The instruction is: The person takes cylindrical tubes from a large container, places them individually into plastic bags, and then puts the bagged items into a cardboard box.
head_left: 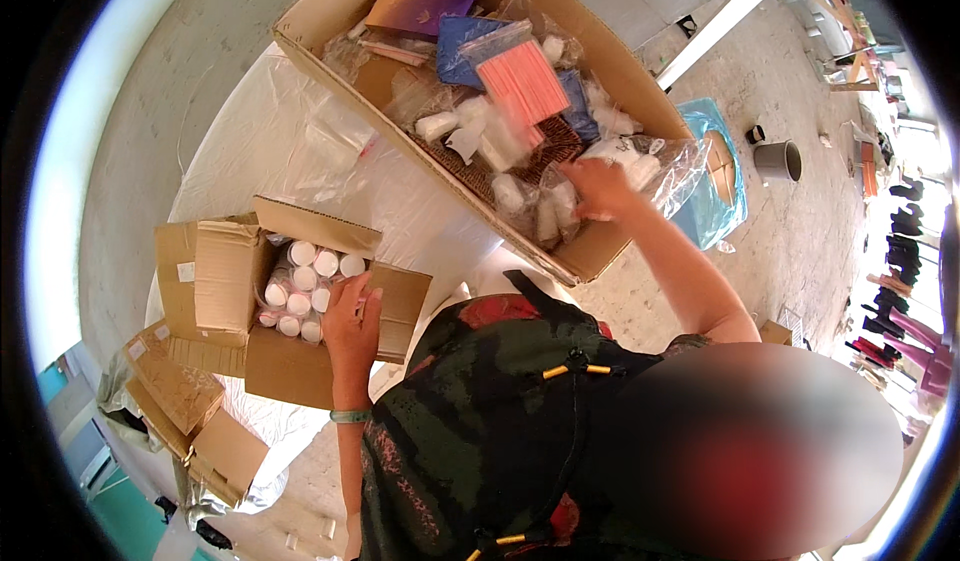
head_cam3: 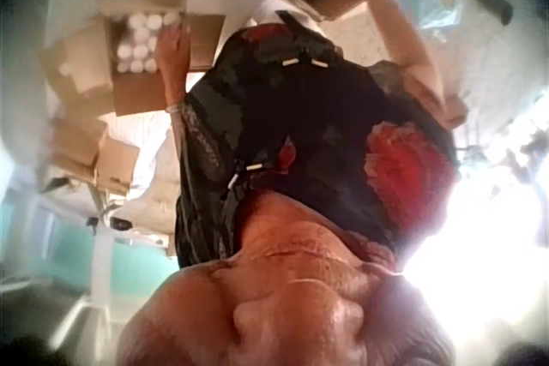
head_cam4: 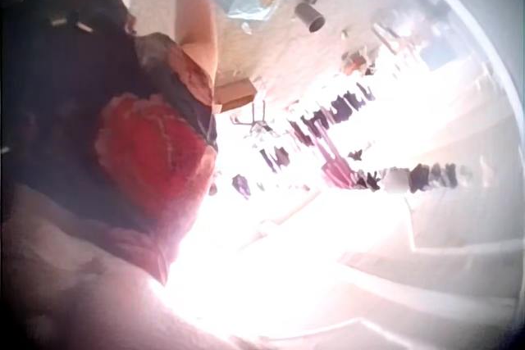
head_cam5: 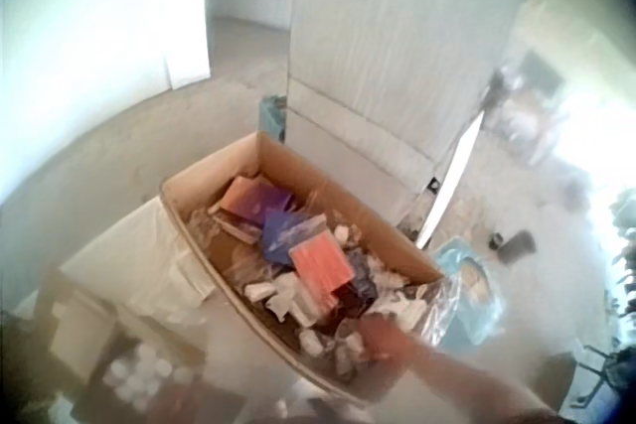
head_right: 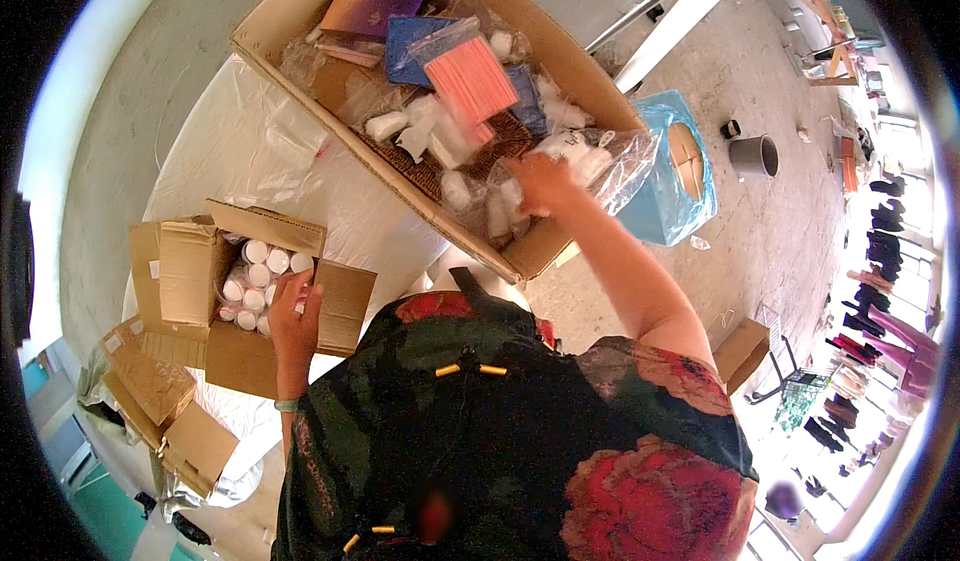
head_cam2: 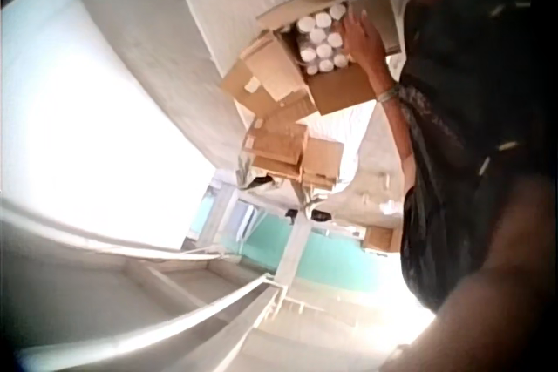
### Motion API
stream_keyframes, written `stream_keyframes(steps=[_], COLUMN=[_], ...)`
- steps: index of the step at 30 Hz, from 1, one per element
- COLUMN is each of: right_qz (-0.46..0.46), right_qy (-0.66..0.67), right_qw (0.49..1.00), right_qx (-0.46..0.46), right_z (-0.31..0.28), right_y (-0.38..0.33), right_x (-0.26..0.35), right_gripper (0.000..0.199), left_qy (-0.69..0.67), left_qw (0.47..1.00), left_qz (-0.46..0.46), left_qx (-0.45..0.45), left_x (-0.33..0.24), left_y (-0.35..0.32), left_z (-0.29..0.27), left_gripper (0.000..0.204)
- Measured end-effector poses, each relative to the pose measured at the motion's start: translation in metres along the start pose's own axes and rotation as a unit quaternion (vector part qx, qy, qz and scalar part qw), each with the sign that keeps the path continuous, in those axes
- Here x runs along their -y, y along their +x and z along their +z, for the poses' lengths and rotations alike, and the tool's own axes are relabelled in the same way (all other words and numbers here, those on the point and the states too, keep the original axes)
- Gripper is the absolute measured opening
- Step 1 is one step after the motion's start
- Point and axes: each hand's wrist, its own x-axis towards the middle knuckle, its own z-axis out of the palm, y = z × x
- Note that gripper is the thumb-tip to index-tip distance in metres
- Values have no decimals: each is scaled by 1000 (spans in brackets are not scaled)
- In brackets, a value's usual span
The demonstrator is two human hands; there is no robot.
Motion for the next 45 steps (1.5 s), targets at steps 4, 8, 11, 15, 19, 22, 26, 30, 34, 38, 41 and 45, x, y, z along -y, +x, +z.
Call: stream_keyframes(steps=[4, 8, 11, 15, 19, 22, 26, 30, 34, 38, 41, 45], right_qz=[29, 62, 108, 107, 91, 96, 84, 44, 67, 152, 175, 48], right_qy=[-90, -103, -122, -146, -86, -100, -92, 51, 98, 118, 163, 240], right_qw=[995, 993, 987, 979, 971, 973, 987, 993, 993, 981, 970, 966], right_qx=[39, -23, -14, -94, -203, -182, -104, -94, -5, 8, 36, -85], right_z=[26, 35, 32, 39, 31, 34, 24, 12, 34, 72, 86, 76], right_y=[3, 9, -1, 0, 2, 6, 9, 18, 35, 43, 52, 57], right_x=[16, 4, -13, -44, -75, -76, -56, -29, -8, 6, 1, -24], right_gripper=[86, 85, 77, 54, 44, 44, 38, 36, 41, 52, 59, 60], left_qy=[-22, -22, -25, -29, -31, -18, -27, -5, -24, -29, -28, -20], left_qw=[1000, 1000, 1000, 1000, 999, 1000, 1000, 1000, 1000, 999, 999, 999], left_qz=[-2, -17, -11, 0, -6, -11, -11, -14, -14, -17, -13, -18], left_qx=[6, 14, 13, 8, 8, 7, 1, -3, -12, -12, -16, -16], left_x=[0, 1, 5, 7, 11, 9, 10, 10, 9, 2, 3, 6], left_y=[-3, -5, -6, -9, -11, -13, -16, -19, -18, -15, -16, -17], left_z=[0, -2, -3, -3, -5, -8, -9, -10, -8, -9, -8, -10], left_gripper=[24, 24, 24, 24, 23, 23, 23, 23, 23, 22, 22, 22])
